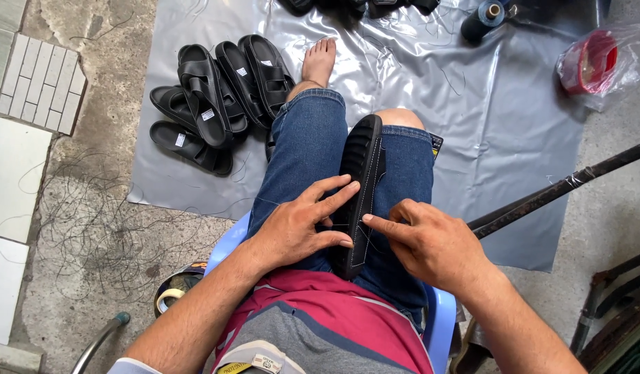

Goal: The person sits on a blue plastic chair and sews a black slipper held on their lap using a needle and thread. They repeatedly push the needle through the slipper's sole and pull the thread to stitch it. Several other black slippers are visible on the floor nearby.

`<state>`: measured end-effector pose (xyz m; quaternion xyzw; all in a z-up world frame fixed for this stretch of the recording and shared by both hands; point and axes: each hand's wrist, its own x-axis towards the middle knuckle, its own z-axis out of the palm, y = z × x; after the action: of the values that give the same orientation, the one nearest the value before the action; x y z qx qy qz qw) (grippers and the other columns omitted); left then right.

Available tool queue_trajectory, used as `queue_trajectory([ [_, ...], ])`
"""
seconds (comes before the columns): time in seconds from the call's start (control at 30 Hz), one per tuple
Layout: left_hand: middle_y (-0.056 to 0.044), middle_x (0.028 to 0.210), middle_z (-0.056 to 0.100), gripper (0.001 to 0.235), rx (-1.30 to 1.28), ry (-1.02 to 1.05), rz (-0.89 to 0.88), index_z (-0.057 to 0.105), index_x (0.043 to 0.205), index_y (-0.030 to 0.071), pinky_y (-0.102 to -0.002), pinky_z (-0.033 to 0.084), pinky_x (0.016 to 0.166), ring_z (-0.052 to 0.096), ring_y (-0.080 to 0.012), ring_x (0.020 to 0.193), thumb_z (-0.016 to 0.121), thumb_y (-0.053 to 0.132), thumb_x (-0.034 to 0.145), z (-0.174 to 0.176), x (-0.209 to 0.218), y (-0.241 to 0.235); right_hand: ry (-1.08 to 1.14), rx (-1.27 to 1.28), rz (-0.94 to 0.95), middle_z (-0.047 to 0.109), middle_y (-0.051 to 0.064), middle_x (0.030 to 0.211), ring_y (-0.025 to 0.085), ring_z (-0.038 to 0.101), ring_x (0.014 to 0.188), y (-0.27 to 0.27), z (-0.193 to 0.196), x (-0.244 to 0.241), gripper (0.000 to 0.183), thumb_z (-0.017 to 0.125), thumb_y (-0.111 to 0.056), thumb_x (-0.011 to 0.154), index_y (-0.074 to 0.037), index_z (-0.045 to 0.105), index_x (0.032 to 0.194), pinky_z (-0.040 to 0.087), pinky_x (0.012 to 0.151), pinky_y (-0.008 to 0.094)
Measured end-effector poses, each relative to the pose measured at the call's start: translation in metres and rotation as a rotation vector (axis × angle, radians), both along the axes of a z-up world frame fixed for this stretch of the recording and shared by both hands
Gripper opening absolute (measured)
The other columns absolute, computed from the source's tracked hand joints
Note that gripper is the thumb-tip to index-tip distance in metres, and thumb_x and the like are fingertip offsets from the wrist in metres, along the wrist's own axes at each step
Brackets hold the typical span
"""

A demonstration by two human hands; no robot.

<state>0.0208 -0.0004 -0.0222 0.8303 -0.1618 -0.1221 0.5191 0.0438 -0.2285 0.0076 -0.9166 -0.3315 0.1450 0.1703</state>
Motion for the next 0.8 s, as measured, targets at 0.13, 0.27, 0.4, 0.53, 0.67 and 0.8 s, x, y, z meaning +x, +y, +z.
queue_trajectory([
  [0.13,-0.013,0.13,0.045,0.076,0.024,-0.019,0.011,0.038,0.135,0.022,-0.039,0.056,0.058,0.067,-0.0266,0.073,0.073,0.038,0.069,-0.004,-0.001,-0.004,-0.058,-0.1,-0.004,0.053,-0.003,0.077,0.017,0.058,0.066,0.006,0.013,-0.007,0.045,0.059,-0.014,0.071,-0.036,0.062,0.11,0.053,0.048,0.033],
  [0.27,-0.012,0.13,0.045,0.075,0.04,-0.021,0.021,0.038,0.135,0.025,-0.041,0.056,0.06,0.067,-0.0268,0.074,0.072,0.04,0.07,-0.005,-0.002,-0.006,-0.152,-0.188,0.071,0.05,-0.002,0.073,0.016,0.057,0.063,0.013,0.02,-0.009,0.043,0.054,-0.013,0.074,-0.028,0.061,0.113,0.054,0.044,0.031],
  [0.4,-0.012,0.13,0.045,0.075,0.036,-0.028,0.034,0.038,0.135,0.027,-0.041,0.056,0.061,0.067,-0.0264,0.074,0.071,0.041,0.069,-0.009,-0.002,-0.006,-0.142,-0.073,0.051,0.05,-0.003,0.074,0.017,0.058,0.069,0.008,0.001,-0.007,0.036,0.057,-0.013,0.073,-0.025,0.063,0.107,0.054,0.047,0.031],
  [0.53,-0.012,0.13,0.046,0.075,0.014,-0.017,0.051,0.04,0.134,0.027,-0.042,0.056,0.062,0.067,-0.0271,0.073,0.072,0.041,0.068,-0.011,-0.001,-0.002,-0.042,0.181,-0.037,0.051,-0.004,0.074,0.018,0.06,0.076,-0.004,-0.035,-0.007,0.033,0.059,-0.015,0.074,-0.028,0.065,0.103,0.053,0.053,0.032],
  [0.67,-0.013,0.13,0.046,0.075,-0.02,0.024,0.032,0.038,0.135,0.03,-0.042,0.056,0.063,0.067,-0.0282,0.073,0.073,0.039,0.068,-0.01,-0.004,0.001,-0.078,0.289,-0.083,0.056,-0.002,0.075,0.019,0.063,0.076,-0.002,-0.041,-0.014,0.029,0.064,-0.01,0.07,-0.023,0.069,0.096,0.053,0.057,0.032],
  [0.8,-0.013,0.131,0.045,0.075,0.02,0.009,0.017,0.038,0.135,0.029,-0.043,0.056,0.063,0.067,-0.0285,0.074,0.072,0.039,0.069,-0.01,0.0,-0.002,-0.171,0.235,-0.036,0.058,-0.003,0.074,0.016,0.062,0.075,0.004,-0.028,-0.005,0.022,0.066,-0.013,0.071,-0.024,0.068,0.09,0.052,0.057,0.029],
])
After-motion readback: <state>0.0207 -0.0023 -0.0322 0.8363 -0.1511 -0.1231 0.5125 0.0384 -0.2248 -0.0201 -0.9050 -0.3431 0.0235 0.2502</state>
